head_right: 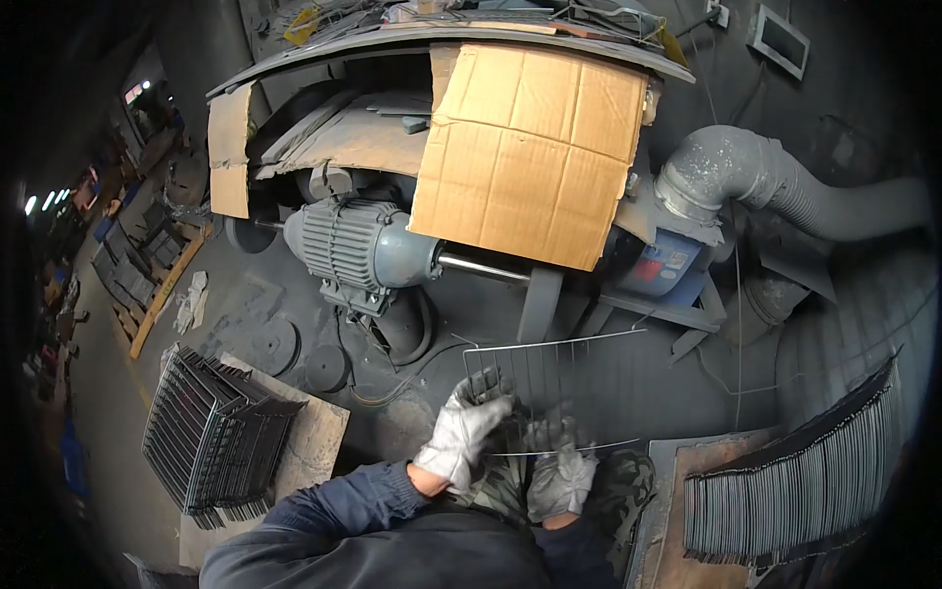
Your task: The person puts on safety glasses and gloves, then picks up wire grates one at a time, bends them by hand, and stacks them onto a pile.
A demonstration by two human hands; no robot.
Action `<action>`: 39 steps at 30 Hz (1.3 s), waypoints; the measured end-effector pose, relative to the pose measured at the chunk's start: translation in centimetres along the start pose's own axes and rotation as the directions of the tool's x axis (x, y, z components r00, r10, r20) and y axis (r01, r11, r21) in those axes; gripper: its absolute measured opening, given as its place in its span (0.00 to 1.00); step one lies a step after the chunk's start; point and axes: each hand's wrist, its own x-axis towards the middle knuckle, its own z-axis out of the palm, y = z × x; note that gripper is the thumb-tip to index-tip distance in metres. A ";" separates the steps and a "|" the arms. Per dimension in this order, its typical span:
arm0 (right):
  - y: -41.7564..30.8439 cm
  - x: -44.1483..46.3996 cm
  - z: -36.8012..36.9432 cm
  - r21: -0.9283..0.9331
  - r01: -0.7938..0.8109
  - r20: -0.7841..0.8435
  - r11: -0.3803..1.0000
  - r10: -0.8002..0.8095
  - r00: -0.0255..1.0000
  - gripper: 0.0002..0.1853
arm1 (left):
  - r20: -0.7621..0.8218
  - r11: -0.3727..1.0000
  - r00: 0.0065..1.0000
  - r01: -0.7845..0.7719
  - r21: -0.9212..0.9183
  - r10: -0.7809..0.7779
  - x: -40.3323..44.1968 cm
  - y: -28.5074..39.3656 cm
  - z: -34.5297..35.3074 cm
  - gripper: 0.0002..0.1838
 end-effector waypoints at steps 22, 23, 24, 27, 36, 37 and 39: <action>6.5 12.1 1.7 0.754 -0.558 0.247 0.347 0.637 0.730 0.14 | -0.002 0.836 0.995 -0.083 0.543 0.100 14.5 -9.2 -7.9 0.13; 6.5 12.4 3.8 0.806 -0.502 0.286 0.315 0.535 0.795 0.14 | -0.052 0.850 0.996 -0.029 0.526 0.066 13.1 -6.3 -8.0 0.13; 6.6 12.4 5.5 0.790 -0.523 0.316 0.319 0.520 0.794 0.15 | -0.080 0.898 0.997 0.045 0.437 -0.011 13.0 -5.8 -10.2 0.14; 4.3 12.8 10.7 0.666 -0.564 0.309 0.488 0.507 0.805 0.16 | -0.132 0.955 0.977 0.195 0.222 -0.169 12.5 -4.1 -14.9 0.12; 9.3 10.7 1.4 0.754 -0.572 0.205 0.323 0.712 0.672 0.15 | 0.091 0.976 0.987 0.115 0.183 -0.133 13.9 -9.5 -4.6 0.10; 12.4 10.3 2.2 0.735 -0.581 0.186 0.350 0.720 0.668 0.16 | 0.063 0.966 0.983 0.158 0.203 -0.174 13.9 -9.7 -4.0 0.11; 9.8 10.8 2.6 0.780 -0.520 0.197 0.348 0.652 0.732 0.14 | 0.075 0.933 0.993 -0.111 0.343 0.090 14.7 -10.9 -6.2 0.11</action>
